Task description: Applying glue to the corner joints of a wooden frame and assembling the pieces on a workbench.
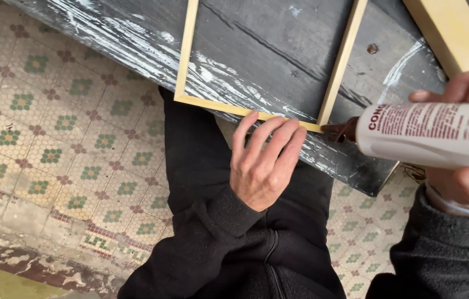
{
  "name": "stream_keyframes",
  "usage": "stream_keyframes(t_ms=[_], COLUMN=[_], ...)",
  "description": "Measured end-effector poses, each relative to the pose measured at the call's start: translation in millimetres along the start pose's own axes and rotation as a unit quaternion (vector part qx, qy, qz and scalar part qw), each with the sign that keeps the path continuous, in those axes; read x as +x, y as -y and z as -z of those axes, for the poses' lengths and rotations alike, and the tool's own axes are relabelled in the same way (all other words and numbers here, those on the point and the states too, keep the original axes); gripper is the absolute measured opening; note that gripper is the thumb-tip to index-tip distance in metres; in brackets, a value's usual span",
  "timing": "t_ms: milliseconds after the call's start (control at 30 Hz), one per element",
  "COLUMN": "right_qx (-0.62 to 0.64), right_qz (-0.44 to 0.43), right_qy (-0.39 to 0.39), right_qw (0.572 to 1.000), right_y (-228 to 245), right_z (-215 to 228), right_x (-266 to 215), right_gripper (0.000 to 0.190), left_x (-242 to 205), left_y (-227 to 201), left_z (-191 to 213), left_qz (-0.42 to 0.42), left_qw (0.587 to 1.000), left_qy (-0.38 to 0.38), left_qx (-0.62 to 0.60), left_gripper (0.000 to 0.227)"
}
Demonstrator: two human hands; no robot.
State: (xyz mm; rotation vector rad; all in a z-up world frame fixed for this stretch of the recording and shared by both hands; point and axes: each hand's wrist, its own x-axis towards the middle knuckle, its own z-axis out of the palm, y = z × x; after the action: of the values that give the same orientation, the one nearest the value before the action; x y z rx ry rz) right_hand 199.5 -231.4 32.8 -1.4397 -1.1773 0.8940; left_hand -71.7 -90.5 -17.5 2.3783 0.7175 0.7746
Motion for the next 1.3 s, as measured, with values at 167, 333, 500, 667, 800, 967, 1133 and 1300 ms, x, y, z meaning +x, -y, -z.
stream_keyframes(t_ms=[167,333,500,667,800,967,1133,1300], right_qx=[0.045,0.017,0.025,0.013,0.028,0.024,0.019,0.025], right_qz=[0.033,0.098,0.092,0.095,0.076,0.073,0.085,0.137], right_qy=[-0.219,-0.246,-0.23,-0.227,-0.21,-0.2,-0.176,-0.202], right_qw=[0.974,0.964,0.968,0.969,0.974,0.977,0.981,0.969], right_y=[23,-1,-30,-44,-53,-45,-38,-60], right_z=[-73,-68,-49,-6,-1,-18,-28,-9], right_x=[24,24,12,-9,-25,-14,-2,-5], right_gripper=[0.053,0.053,0.058,0.063,0.068,0.074,0.076,0.068], left_x=[-2,-4,-5,0,-8,-6,-5,8], left_y=[-1,0,3,2,2,2,2,6], left_z=[-1,-4,-4,-4,-5,-7,-4,-11], left_qz=[0.001,0.001,0.001,-0.011,-0.008,-0.009,-0.004,0.017], left_qw=[1.0,1.0,1.0,1.0,1.0,1.0,1.0,0.999], left_qy=[0.007,0.005,0.01,0.008,0.014,0.007,0.014,0.015], left_qx=[-0.004,0.012,-0.003,-0.005,0.013,0.001,0.006,-0.032], left_gripper=[0.021,0.02,0.022,0.021,0.022,0.021,0.021,0.023])
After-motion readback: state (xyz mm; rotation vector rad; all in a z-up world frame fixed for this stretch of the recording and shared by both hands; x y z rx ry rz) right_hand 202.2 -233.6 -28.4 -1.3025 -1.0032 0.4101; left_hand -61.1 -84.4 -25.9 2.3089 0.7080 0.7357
